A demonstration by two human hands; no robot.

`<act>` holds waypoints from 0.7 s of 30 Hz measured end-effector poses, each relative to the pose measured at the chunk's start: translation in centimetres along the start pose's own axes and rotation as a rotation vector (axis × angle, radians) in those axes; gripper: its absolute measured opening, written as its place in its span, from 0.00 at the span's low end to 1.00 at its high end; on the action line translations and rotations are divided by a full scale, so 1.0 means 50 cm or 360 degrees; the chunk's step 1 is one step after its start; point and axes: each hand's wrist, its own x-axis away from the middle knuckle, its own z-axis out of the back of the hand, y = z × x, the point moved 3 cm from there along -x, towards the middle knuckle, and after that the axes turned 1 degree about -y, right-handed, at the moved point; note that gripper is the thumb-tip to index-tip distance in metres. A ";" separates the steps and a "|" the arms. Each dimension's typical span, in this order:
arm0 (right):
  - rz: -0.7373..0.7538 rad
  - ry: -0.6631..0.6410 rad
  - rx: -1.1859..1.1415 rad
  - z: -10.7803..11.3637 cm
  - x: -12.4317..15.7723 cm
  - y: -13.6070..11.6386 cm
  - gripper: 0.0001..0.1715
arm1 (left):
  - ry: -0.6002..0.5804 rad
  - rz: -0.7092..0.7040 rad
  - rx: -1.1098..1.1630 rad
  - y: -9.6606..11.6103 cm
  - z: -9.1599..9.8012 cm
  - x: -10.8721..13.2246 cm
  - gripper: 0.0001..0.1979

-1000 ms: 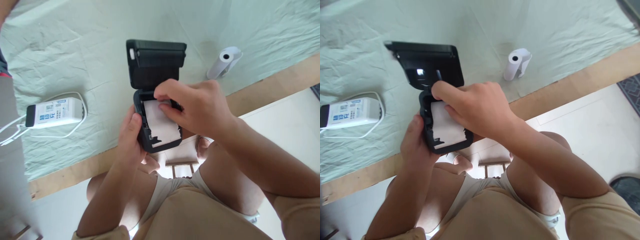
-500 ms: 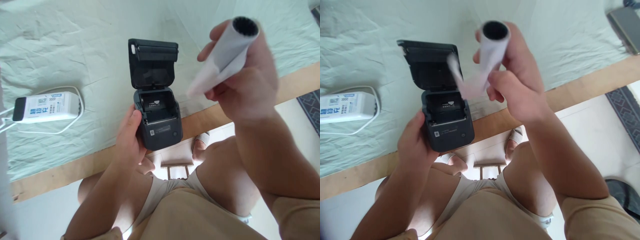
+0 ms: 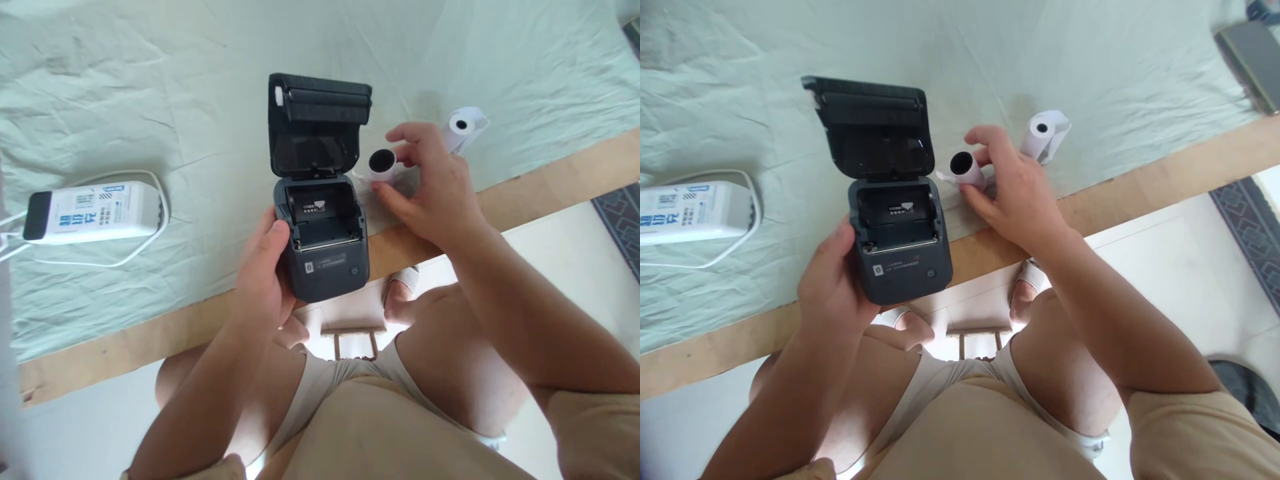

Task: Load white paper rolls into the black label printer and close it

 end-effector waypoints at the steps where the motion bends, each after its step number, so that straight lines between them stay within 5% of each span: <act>1: -0.0004 0.0004 0.0013 0.003 0.002 -0.004 0.29 | 0.0008 0.0003 0.0001 0.002 -0.001 0.001 0.16; 7: 0.0469 0.0767 0.0078 0.091 0.006 -0.005 0.21 | 0.0073 0.0085 0.0029 0.005 -0.005 0.003 0.13; 10: 0.0364 0.0582 0.0239 0.098 -0.010 0.053 0.28 | 0.0093 0.0097 0.0021 0.004 -0.004 0.001 0.13; 15: 0.0003 0.0304 0.0280 0.072 -0.016 0.134 0.19 | 0.0060 0.0086 0.0020 0.002 -0.002 0.002 0.12; 19: -0.0090 0.0380 0.0044 0.087 -0.006 0.108 0.28 | 0.0026 0.0049 0.0054 0.004 -0.001 0.001 0.13; 21: 0.0018 0.0518 -0.0111 0.105 0.000 0.061 0.25 | 0.0029 0.0072 0.0049 0.005 0.000 0.000 0.16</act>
